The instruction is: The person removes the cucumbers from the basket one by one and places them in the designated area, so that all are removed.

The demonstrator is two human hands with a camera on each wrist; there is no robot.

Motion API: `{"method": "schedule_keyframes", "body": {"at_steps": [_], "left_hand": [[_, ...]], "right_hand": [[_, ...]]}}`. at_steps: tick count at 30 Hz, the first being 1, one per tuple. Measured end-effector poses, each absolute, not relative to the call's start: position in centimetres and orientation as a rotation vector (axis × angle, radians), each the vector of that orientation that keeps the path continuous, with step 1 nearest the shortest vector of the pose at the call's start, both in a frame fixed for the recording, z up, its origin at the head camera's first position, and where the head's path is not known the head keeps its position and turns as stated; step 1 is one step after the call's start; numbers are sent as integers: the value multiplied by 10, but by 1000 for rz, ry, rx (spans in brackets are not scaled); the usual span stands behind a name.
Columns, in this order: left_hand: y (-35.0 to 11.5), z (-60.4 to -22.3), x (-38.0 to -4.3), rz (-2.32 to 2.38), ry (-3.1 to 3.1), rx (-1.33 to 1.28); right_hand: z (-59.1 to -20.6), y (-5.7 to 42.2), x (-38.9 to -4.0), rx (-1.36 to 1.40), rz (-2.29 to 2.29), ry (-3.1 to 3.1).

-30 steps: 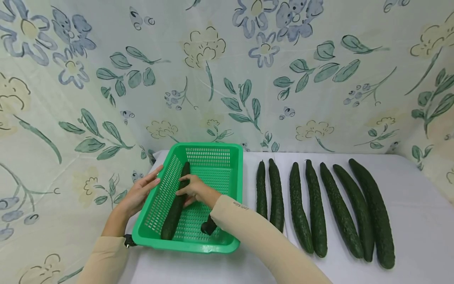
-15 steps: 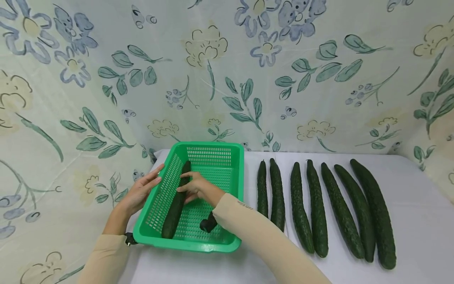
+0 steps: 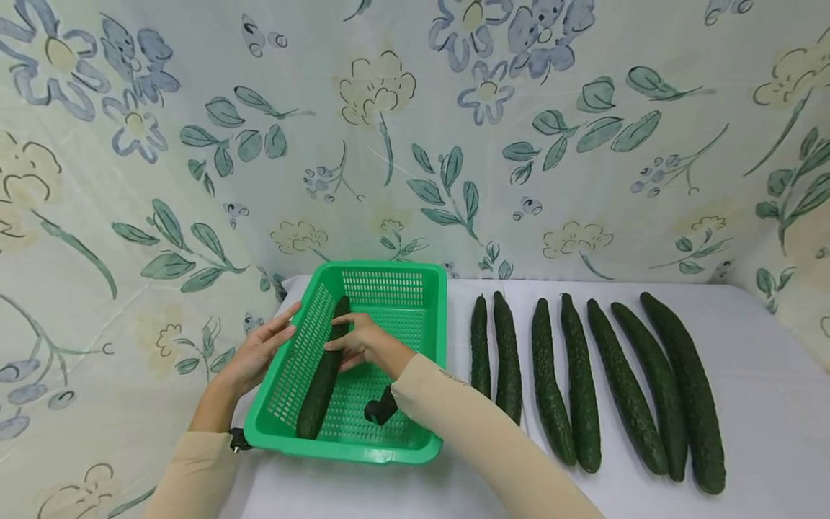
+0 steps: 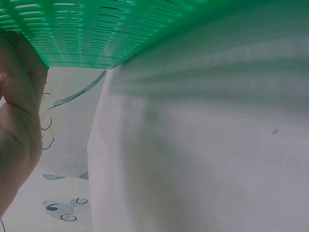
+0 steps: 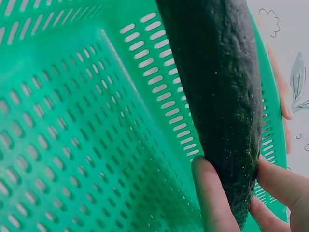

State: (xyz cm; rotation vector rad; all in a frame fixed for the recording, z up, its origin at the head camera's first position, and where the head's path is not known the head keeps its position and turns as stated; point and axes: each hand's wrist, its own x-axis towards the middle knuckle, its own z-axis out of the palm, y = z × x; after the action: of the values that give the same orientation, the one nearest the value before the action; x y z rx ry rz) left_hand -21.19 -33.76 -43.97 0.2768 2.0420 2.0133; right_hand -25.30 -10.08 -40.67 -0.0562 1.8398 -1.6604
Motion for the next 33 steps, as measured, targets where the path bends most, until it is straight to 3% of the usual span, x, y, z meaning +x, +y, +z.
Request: {"method": "schedule_keyframes", "body": {"at_steps": [33], "left_hand": [[-338,-441,-213,2024,2032,301]], "right_hand": [[-396,-94,-254,-102,-1685,1814]]}}
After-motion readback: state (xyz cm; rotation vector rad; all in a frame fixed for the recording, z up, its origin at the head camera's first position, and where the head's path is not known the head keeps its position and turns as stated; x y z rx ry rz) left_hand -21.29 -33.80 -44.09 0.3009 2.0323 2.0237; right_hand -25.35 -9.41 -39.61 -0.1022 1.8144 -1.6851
